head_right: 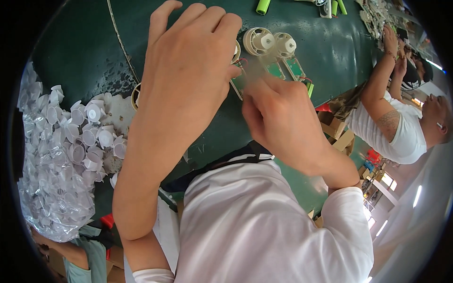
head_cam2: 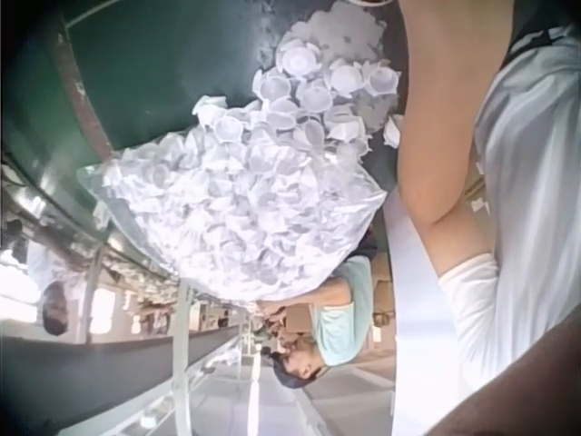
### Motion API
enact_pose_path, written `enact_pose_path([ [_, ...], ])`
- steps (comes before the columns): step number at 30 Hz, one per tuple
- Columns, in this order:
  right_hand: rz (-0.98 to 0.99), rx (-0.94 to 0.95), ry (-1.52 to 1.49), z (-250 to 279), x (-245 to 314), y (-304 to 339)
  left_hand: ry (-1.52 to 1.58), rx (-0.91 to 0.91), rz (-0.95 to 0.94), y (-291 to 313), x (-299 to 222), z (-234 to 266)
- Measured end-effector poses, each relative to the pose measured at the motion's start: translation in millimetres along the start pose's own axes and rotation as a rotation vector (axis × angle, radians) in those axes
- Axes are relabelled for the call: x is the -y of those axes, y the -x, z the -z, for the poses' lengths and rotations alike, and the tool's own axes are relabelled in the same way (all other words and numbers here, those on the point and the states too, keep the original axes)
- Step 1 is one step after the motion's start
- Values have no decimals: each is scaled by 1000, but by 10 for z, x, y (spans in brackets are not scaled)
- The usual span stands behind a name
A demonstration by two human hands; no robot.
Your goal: The person assembles small portable fans by hand, inserting lithium batteries and circuit boards into plastic fan housings, then attaching plastic covers and fan blades.
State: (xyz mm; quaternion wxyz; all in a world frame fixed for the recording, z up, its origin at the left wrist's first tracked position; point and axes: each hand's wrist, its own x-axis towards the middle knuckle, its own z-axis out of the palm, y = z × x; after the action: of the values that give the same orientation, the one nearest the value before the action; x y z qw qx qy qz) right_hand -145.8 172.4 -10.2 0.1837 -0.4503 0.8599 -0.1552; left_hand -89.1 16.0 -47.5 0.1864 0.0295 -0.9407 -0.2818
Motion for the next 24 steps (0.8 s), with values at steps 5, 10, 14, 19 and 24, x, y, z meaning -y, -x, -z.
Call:
enact_pose_path([
  [5,-62,97,-7,4,29,-63,7,22,35,16,42,-75],
  [10,-120,-62,-63,-45,34,9,15,8,24,-100,21,-75],
  [14,-288,-133,-273,-162,27,78,10,-21,13,-95,40,-44],
  [19,-259,-95,-383,-138,-70,32,-27,68,35,-67,33,-14],
  [24,26,59,-32,198,-93,-25,-46,88,35,-52,-28,21],
])
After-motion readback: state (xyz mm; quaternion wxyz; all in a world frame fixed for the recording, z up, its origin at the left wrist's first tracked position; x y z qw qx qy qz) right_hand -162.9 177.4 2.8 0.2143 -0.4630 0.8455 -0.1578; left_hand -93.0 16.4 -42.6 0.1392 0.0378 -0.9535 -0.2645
